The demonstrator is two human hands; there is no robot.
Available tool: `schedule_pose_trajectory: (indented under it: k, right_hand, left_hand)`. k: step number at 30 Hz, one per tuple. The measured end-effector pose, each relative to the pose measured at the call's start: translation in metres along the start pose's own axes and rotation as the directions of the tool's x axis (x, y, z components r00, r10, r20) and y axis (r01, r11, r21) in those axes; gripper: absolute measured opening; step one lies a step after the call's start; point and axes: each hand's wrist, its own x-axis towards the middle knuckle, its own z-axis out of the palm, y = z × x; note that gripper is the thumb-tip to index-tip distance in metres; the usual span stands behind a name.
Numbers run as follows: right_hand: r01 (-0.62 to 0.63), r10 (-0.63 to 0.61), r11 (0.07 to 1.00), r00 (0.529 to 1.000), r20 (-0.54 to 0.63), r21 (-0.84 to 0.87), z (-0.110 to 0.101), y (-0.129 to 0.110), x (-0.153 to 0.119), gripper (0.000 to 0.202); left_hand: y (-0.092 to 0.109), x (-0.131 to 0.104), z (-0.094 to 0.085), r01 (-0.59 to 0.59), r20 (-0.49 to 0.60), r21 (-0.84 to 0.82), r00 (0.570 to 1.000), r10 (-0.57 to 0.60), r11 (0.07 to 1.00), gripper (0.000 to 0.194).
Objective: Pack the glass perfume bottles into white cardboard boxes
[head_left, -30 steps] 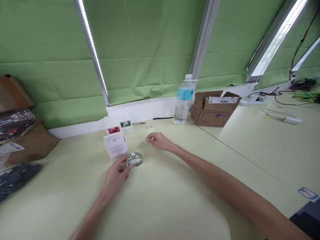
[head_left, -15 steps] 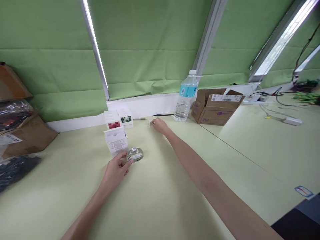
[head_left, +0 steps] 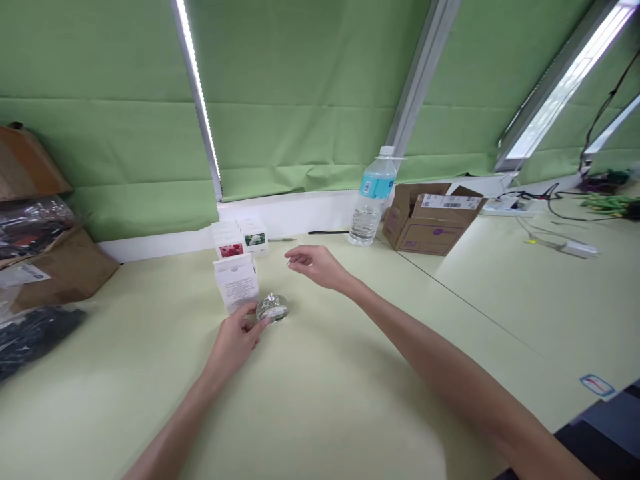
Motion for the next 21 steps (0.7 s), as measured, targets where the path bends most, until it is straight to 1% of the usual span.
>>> schedule_pose_trajectory:
  k: [2,4,6,8,11,16,21]
  right_hand:
    - [0.094,-0.098,0.993,0.993,0.071,0.065,0.007,-0.026,-0.01,0.02]
    - [0.16,-0.161,0.987,0.98,0.119,0.021,0.013,-0.042,-0.016,0.015]
    - [0.214,-0.205,0.976,0.967,0.148,-0.043,0.02,-0.049,-0.019,0.013]
    - [0.25,-0.235,0.965,0.958,0.164,-0.076,0.025,-0.049,-0.019,0.013]
    - [0.266,-0.248,0.96,0.952,0.181,-0.083,0.029,-0.046,-0.019,0.015]
    - [0.287,-0.258,0.949,0.946,0.199,-0.133,0.028,-0.047,-0.02,0.012]
    - [0.326,-0.286,0.927,0.935,0.211,-0.187,0.029,-0.047,-0.022,0.01]
  left_hand:
    - [0.0,0.0,0.0,-0.01,-0.003,0.001,1.0,0.01,1.0,0.048]
    - [0.001,-0.001,0.0,-0.017,-0.005,0.004,1.0,0.017,1.0,0.046]
    - [0.002,-0.002,0.0,-0.024,-0.006,0.008,1.0,0.024,1.0,0.045]
    - [0.002,-0.002,0.0,-0.034,-0.009,0.003,0.999,0.034,0.999,0.044]
    - [0.002,-0.002,0.0,-0.046,-0.008,-0.015,0.999,0.046,0.999,0.043]
    - [0.0,-0.002,-0.001,-0.047,-0.008,0.004,0.999,0.047,0.999,0.043]
    - [0.003,-0.003,-0.003,-0.04,-0.003,0.028,0.999,0.04,0.999,0.045]
